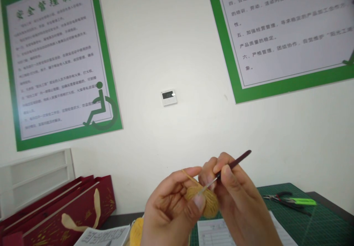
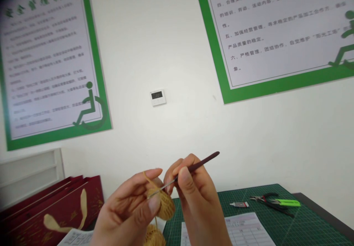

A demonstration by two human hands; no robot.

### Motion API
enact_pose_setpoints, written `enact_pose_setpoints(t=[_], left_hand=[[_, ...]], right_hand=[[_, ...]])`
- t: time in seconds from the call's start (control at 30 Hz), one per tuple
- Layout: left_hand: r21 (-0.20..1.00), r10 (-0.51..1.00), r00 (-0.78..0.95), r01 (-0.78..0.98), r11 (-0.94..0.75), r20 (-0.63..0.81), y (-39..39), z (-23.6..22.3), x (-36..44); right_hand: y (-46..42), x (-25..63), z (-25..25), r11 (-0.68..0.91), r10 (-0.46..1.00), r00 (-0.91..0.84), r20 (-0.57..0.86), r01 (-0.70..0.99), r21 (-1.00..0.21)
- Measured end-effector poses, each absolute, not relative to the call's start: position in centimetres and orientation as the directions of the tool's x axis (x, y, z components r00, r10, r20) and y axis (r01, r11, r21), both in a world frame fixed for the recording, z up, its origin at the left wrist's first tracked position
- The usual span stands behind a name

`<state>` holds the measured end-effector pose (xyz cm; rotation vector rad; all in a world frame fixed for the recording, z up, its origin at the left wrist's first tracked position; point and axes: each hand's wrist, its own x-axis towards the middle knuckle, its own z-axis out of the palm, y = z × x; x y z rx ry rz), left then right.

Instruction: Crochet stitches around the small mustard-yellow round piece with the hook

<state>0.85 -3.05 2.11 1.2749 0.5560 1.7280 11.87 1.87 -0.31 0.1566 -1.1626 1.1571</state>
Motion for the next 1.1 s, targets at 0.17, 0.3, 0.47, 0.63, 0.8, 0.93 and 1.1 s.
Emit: enact_pose_setpoints(t=[0.17, 0.3, 0.47, 0.63, 0.8, 0.93, 1.1], left_hand=[[0.751, 0.826, -0.13, -0.358, -0.555, 0.549, -2.8, 1.8, 1.1], [0.751, 0.818, -0.167, -0.328, -0.573, 0.551, -2.9, 1.8, 1.0], [0.776, 0.838, -0.182, -0.319, -0.545, 0.514, -3.1, 1.9, 1.0], [0.777, 0.84, -0.196, -0.319, -0.543, 0.506, -3.1, 2.0, 1.2], [0.776, 0.835, -0.192, -0.309, -0.549, 0.515, -3.2, 2.0, 1.2], [0.767, 0.82, -0.197, -0.29, -0.573, 0.538, -3.1, 1.8, 1.3], [0.763, 0.819, -0.193, -0.298, -0.574, 0.541, -3.2, 1.9, 1.3]], right_hand=[[2.3, 11.6, -0.9, 0.741, 0.453, 0.084, 0.887, -0.589, -0.322], [2.5, 12.0, -0.9, 0.753, 0.479, 0.138, 0.867, -0.571, -0.326], [2.6, 12.7, -0.7, 0.755, 0.461, 0.122, 0.879, -0.574, -0.316], [2.3, 13.6, -0.1, 0.844, 0.354, 0.136, 0.925, -0.472, -0.253], [1.8, 14.5, 0.2, 0.923, 0.22, 0.138, 0.966, -0.349, -0.16], [1.6, 14.9, 0.5, 0.975, 0.121, 0.108, 0.987, -0.2, -0.098], [0.8, 15.2, 1.1, 0.995, -0.087, 0.034, 0.996, 0.06, 0.085]])
